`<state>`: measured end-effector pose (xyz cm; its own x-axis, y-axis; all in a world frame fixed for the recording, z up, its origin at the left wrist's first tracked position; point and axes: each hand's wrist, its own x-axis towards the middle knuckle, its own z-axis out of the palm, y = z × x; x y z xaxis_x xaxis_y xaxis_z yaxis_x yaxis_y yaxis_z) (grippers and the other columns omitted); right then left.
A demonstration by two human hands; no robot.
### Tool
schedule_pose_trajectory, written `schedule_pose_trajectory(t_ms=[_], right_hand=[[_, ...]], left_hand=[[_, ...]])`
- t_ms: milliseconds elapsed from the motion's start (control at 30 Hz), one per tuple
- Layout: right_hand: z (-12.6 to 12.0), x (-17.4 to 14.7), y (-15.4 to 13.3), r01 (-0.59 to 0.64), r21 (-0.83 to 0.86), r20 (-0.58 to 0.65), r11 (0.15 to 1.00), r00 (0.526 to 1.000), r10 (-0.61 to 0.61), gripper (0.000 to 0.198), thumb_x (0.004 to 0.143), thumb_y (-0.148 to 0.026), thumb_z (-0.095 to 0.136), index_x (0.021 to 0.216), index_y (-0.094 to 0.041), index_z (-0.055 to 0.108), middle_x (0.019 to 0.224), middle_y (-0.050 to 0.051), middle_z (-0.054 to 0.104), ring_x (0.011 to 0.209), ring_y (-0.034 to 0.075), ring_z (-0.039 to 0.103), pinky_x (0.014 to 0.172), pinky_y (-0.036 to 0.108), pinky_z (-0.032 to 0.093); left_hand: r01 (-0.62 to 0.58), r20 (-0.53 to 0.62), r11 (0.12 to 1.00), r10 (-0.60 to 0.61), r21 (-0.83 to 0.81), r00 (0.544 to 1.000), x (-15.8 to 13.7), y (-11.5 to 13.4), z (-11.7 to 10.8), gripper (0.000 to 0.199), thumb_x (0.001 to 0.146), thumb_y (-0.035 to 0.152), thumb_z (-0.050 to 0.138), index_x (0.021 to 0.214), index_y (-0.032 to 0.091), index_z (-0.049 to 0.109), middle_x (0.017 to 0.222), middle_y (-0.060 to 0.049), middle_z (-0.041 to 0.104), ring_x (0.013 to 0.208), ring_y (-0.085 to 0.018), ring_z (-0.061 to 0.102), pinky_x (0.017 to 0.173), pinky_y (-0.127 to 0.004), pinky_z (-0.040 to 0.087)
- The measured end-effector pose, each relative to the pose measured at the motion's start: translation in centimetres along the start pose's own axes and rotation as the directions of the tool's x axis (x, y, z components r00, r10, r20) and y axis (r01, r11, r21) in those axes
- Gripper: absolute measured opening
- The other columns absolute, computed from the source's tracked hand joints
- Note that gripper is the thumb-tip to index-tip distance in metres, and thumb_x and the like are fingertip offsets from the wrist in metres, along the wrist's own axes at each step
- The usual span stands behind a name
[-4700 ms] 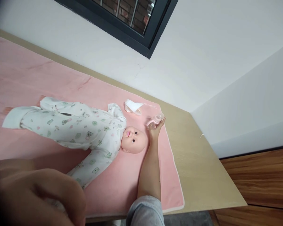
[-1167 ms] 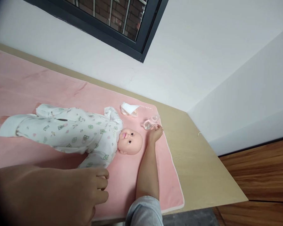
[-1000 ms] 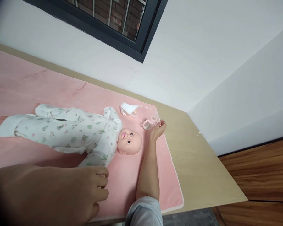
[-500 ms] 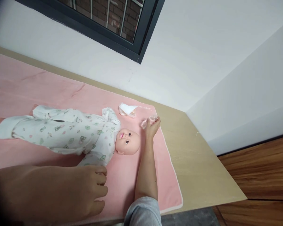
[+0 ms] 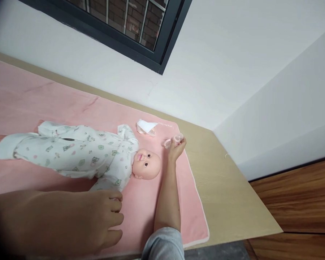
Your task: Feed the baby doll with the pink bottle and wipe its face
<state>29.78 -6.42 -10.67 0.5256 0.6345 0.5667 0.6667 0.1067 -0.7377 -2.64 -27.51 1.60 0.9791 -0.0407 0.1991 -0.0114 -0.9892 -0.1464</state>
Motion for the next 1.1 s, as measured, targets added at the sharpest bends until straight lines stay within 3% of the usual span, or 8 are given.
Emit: schedule_pose_trajectory(t_ms=[133,433,733,967,1100], right_hand=[[0.0,0.0,0.2,-0.015,0.042,-0.072,0.999,0.997,0.018,0.062,0.085,-0.048,0.054,0.136,-0.017,0.037,0.133,0.014,0.055,0.117,0.02,0.057,0.096,0.033,0.049],[0.1,0.1,0.4,-0.007,0.049,-0.014,0.999,1.0,0.007,0.07,0.085,-0.045,0.055,0.143,-0.014,0.032,0.14,0.019,0.051,0.126,0.021,0.054,0.105,0.034,0.044],[-0.1,0.6,0.3,0.003,0.175,0.005,0.985,1.0,-0.004,0.086,0.079,-0.051,0.062,0.149,-0.012,0.029,0.15,0.021,0.041,0.135,0.026,0.046,0.113,0.04,0.038],[-0.5,0.7,-0.6,0.086,0.149,0.044,0.985,0.995,-0.094,0.079,0.081,-0.051,0.06,0.147,-0.015,0.036,0.149,0.018,0.042,0.138,0.027,0.042,0.116,0.044,0.032],[-0.8,0.5,-1.0,0.082,0.147,0.027,0.986,0.996,-0.087,0.078,0.08,-0.049,0.06,0.146,-0.014,0.038,0.146,0.019,0.044,0.135,0.027,0.045,0.114,0.042,0.035]], left_hand=[[0.007,-0.05,1.0,-0.007,-0.009,0.999,0.0,0.0,0.3,0.01,0.084,0.024,0.067,0.077,0.024,0.059,0.066,0.0,0.056,0.058,-0.019,0.049,0.06,-0.036,0.037],[0.023,-0.092,0.999,-0.02,0.026,0.996,-0.1,-0.1,0.6,0.01,0.083,0.027,0.069,0.079,0.025,0.06,0.066,0.0,0.055,0.057,-0.019,0.047,0.06,-0.036,0.037],[0.037,-0.051,0.999,-0.036,0.034,0.998,-0.1,0.1,0.6,0.009,0.084,0.031,0.068,0.08,0.027,0.061,0.068,-0.001,0.058,0.059,-0.02,0.05,0.061,-0.036,0.037],[0.039,-0.023,0.998,-0.038,0.039,0.999,-0.1,0.0,1.0,0.009,0.084,0.033,0.068,0.082,0.028,0.062,0.069,-0.001,0.058,0.059,-0.02,0.05,0.062,-0.037,0.038],[0.055,-0.072,0.998,-0.053,0.027,0.996,-0.3,0.0,1.4,0.007,0.084,0.033,0.068,0.081,0.029,0.063,0.068,-0.001,0.058,0.059,-0.02,0.05,0.063,-0.036,0.039]])
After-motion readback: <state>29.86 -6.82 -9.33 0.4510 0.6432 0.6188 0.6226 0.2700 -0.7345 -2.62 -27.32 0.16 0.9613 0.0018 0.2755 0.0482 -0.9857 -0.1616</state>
